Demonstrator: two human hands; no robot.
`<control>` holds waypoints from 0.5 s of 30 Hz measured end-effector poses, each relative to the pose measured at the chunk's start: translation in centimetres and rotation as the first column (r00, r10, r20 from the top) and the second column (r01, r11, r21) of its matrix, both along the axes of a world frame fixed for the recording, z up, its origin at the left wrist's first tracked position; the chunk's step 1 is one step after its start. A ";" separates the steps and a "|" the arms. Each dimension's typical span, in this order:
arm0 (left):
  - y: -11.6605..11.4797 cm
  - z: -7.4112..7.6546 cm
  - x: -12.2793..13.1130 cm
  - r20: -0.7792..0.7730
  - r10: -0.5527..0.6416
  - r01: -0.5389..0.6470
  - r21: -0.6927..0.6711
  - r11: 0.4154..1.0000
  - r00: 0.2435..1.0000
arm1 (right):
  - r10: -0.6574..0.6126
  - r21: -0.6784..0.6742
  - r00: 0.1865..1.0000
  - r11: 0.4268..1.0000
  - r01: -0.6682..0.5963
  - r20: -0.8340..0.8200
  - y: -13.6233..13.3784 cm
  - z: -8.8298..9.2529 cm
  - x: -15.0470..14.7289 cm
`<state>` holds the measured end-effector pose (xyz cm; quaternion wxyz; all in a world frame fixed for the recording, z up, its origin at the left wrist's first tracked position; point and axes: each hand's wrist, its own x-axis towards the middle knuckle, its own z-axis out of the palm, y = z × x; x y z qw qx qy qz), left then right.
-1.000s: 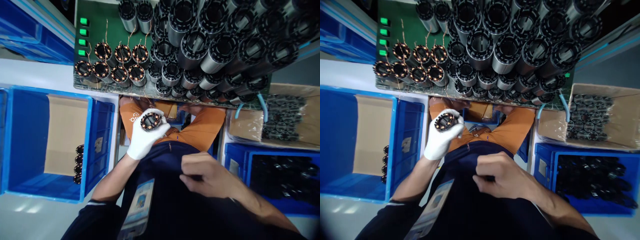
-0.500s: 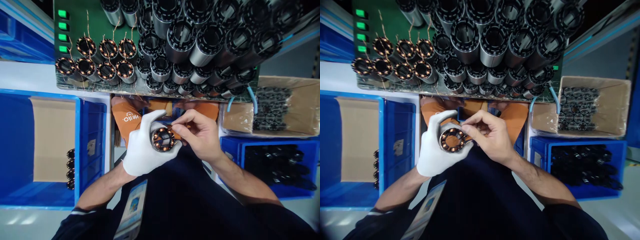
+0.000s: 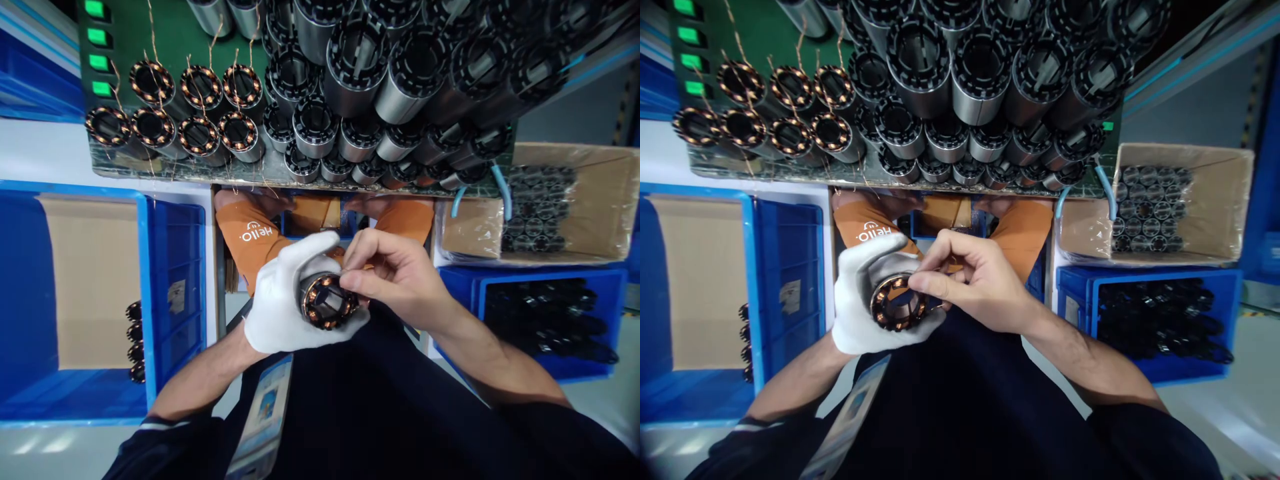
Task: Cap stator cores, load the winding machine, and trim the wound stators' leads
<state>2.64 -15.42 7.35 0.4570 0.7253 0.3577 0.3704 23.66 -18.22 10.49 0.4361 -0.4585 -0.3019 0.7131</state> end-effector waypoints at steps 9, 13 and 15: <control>0.6 0.8 -0.1 0.101 0.117 -0.116 -0.018 0.993 0.988 | -0.303 0.281 0.909 0.933 0.223 0.286 0.6 0.3 3.3; 1.2 2.2 -0.1 0.013 0.045 -0.043 -0.122 0.992 0.999 | -0.319 0.577 0.620 0.771 -0.270 0.717 -0.3 3.1 3.8; 1.5 2.6 0.1 0.016 -0.015 0.016 -0.093 0.996 1.000 | -0.200 0.513 0.535 0.670 -0.536 0.821 -0.2 3.6 3.7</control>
